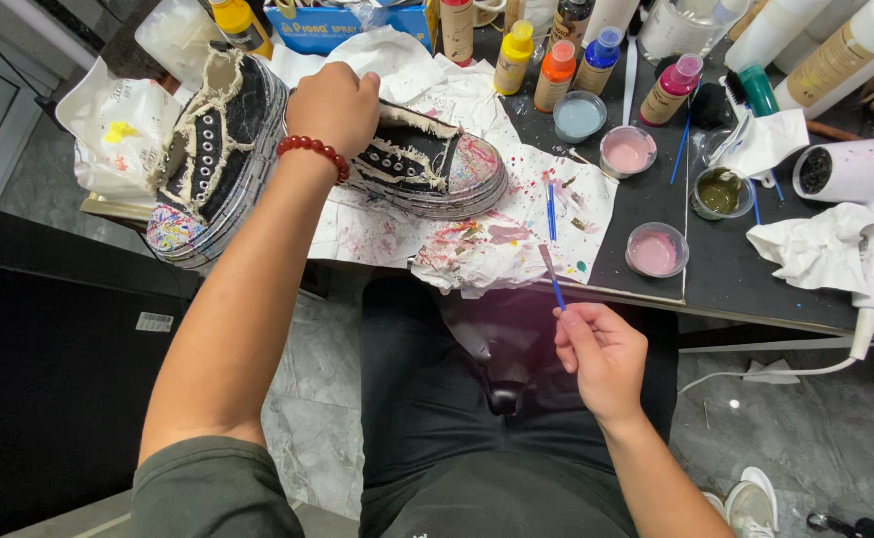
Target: The person mixes various colors of paint in small cups and applies the paint to a pair of black platform sneakers using a thin brush.
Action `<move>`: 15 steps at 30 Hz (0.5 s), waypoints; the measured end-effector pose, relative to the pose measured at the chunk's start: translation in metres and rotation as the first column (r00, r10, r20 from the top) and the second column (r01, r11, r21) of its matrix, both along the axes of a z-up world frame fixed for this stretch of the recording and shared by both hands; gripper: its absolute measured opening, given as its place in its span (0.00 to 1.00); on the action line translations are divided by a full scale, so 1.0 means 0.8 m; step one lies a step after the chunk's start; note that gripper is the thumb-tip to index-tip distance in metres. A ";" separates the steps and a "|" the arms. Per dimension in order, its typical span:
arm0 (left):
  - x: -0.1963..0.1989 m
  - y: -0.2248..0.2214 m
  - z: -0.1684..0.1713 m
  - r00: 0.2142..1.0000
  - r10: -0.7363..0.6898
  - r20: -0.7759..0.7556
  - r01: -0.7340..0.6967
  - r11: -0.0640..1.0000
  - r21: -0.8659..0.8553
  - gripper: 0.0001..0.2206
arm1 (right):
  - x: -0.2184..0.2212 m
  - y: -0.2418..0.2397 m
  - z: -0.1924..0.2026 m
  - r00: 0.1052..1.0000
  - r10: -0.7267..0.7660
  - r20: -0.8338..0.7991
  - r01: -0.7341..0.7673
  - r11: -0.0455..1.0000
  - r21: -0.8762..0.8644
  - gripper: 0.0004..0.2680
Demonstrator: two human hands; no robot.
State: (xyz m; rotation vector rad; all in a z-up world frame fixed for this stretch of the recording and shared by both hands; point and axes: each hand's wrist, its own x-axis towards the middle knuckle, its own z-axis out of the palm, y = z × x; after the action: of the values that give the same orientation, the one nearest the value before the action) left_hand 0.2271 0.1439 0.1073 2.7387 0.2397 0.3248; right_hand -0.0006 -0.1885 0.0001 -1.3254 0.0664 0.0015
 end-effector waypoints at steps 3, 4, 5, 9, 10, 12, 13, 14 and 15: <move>0.001 0.001 -0.011 0.993 0.038 0.115 -0.024 0.992 -0.123 0.13 | -0.002 -0.002 0.001 1.000 0.011 -0.024 -0.011 1.000 0.001 0.06; 0.000 0.002 -0.011 0.986 0.047 0.161 -0.018 0.983 -0.180 0.11 | -0.002 -0.004 0.001 0.999 0.011 -0.034 -0.011 1.000 -0.007 0.06; -0.002 0.004 -0.009 0.988 0.044 0.147 -0.010 0.973 -0.230 0.10 | -0.003 -0.005 0.001 0.999 0.015 -0.042 -0.015 1.000 -0.006 0.06; -0.013 0.010 0.007 0.995 0.025 0.095 0.027 0.862 -0.506 0.08 | -0.009 -0.010 0.000 0.997 0.031 -0.065 -0.029 0.999 0.031 0.06; -0.016 0.010 0.012 0.996 0.018 0.085 0.035 0.808 -0.588 0.07 | -0.010 -0.012 0.000 0.997 0.036 -0.068 -0.033 0.998 0.049 0.06; -0.020 0.008 0.021 0.991 -0.014 0.132 0.096 0.763 -0.640 0.06 | -0.013 -0.015 -0.001 0.996 0.050 -0.073 -0.046 0.997 0.061 0.06; -0.022 0.007 0.025 0.987 -0.027 0.156 0.125 0.737 -0.664 0.06 | -0.014 -0.016 -0.002 0.995 0.059 -0.077 -0.054 0.996 0.066 0.06; -0.024 0.005 0.028 0.988 -0.033 0.153 0.128 0.734 -0.667 0.06 | -0.016 -0.017 -0.003 0.995 0.062 -0.077 -0.056 0.996 0.074 0.06; -0.024 0.004 0.032 0.988 -0.036 0.149 0.128 0.731 -0.670 0.06 | -0.017 -0.017 -0.003 0.995 0.068 -0.077 -0.061 0.995 0.080 0.06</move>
State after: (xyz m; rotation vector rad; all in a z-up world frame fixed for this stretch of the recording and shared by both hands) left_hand 0.2076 0.1468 0.1327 1.9790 0.1580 0.3067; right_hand -0.0140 -0.2024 -0.0026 -1.2489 0.0902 0.1109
